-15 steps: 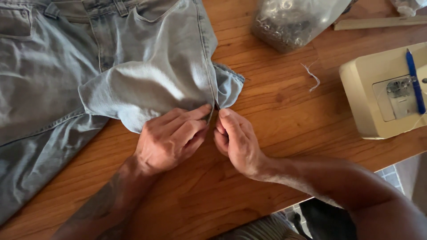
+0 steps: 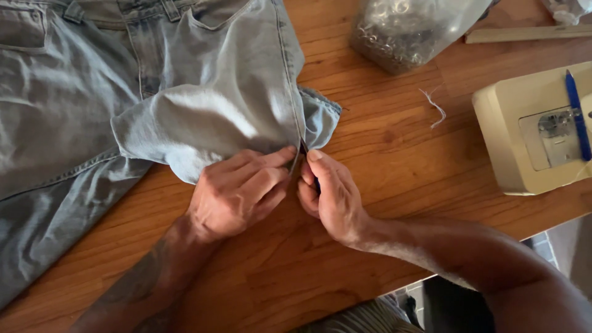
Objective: Using a seam ripper to carefully remove stitches from the seam of a pair of denim jeans.
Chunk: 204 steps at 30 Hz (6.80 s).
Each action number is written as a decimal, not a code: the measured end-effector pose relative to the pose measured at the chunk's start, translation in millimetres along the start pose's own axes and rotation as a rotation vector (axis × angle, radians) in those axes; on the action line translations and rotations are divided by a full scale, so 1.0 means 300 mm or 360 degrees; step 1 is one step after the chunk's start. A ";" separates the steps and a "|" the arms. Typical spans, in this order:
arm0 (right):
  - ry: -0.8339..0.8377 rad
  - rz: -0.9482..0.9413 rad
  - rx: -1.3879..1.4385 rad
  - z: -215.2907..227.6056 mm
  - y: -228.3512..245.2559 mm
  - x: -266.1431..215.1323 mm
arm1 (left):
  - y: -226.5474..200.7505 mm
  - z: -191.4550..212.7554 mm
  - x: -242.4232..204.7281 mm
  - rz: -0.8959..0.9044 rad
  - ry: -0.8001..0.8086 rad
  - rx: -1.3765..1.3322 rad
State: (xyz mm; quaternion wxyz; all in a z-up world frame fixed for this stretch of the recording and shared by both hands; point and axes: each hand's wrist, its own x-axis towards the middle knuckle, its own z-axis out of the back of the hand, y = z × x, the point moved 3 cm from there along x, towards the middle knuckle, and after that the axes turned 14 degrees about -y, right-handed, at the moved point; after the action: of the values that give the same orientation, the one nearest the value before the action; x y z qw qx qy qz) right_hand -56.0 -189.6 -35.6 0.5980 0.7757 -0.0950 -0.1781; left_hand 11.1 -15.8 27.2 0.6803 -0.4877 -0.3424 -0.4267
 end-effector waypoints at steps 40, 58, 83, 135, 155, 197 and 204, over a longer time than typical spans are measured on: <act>0.0122 0.0324 -0.0677 0.030 0.075 0.004 | 0.037 -0.008 -0.068 -0.0017 -0.0051 0.0194; 0.0265 0.1801 -0.1465 0.050 0.272 0.095 | 0.063 -0.004 -0.062 0.0439 -0.0057 0.0189; 0.0211 0.1170 -0.1836 0.165 0.389 0.120 | 0.075 0.006 -0.088 0.1751 0.0166 -0.0088; 0.0730 0.2299 -0.1499 0.020 0.483 -0.069 | 0.098 0.080 -0.005 0.0849 0.0682 -0.0887; 0.0682 0.2573 -0.1563 0.017 0.406 -0.057 | 0.070 0.073 0.017 0.1509 0.0960 -0.0627; 0.0617 0.2526 -0.1483 0.053 0.371 -0.038 | 0.092 0.093 -0.021 0.1491 0.0645 -0.0888; 0.0689 0.2501 -0.1468 0.055 0.370 -0.039 | 0.089 0.092 -0.017 0.1470 0.0658 -0.0889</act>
State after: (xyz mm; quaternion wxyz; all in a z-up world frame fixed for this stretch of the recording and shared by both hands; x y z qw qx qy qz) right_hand -66.0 -229.9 69.5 0.8001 0.1914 -0.3986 0.4053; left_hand 32.1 16.1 20.6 0.6943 -0.6542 0.1716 -0.2459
